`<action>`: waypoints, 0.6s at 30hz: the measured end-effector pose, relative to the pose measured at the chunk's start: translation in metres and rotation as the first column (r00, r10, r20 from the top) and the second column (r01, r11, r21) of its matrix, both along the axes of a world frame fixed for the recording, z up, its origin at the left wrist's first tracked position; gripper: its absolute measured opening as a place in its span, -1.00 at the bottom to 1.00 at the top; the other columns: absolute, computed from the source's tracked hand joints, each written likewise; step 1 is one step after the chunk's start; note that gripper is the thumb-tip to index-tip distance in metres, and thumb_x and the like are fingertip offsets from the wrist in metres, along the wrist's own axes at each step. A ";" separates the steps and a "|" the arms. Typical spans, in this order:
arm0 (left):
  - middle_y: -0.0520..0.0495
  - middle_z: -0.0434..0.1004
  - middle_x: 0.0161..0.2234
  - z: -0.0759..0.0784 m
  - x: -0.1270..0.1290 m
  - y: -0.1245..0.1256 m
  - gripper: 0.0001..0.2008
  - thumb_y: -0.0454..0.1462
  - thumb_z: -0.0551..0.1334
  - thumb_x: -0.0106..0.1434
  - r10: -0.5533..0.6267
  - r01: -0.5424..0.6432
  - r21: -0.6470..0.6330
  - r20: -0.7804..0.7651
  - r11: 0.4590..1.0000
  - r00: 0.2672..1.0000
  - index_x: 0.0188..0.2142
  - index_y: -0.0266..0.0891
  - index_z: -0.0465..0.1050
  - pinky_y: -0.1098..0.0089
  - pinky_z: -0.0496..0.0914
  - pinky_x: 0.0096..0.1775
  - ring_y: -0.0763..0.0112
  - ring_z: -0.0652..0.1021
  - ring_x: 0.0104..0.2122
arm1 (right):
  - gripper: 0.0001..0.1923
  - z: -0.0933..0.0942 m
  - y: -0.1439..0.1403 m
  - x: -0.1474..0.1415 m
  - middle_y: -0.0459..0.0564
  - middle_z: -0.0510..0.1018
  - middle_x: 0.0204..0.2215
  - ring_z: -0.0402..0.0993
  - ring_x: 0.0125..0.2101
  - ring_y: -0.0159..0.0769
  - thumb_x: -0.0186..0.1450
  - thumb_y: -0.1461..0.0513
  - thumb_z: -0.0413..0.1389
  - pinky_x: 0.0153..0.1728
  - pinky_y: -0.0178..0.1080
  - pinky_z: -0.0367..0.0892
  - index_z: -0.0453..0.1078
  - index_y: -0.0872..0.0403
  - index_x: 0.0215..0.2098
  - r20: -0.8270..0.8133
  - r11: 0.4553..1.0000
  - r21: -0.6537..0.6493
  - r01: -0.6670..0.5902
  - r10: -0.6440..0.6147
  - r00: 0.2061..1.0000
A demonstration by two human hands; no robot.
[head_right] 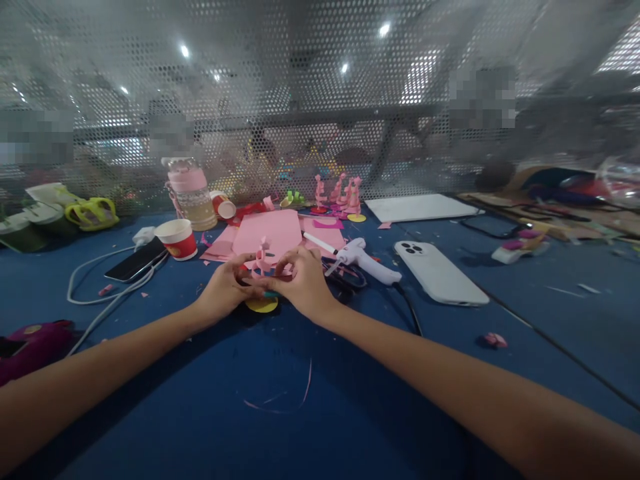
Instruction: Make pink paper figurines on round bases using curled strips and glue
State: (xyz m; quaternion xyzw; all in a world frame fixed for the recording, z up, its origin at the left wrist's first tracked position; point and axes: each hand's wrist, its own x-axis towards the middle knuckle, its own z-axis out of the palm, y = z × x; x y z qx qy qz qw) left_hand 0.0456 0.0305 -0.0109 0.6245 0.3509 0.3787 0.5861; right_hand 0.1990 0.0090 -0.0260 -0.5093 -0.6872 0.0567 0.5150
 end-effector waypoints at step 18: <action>0.10 0.49 -0.67 0.005 0.000 0.001 -0.40 -0.43 0.39 -0.28 0.201 -0.186 -0.122 0.119 0.975 0.972 -0.20 -0.32 0.22 0.50 0.39 -0.48 0.46 0.52 -0.62 | -0.68 0.001 -0.015 -0.004 -0.06 0.30 -0.49 0.21 -0.41 -0.26 0.11 -0.02 0.07 -0.32 -0.16 0.19 0.18 0.04 -0.47 0.051 0.975 0.205 0.087 -0.099 0.994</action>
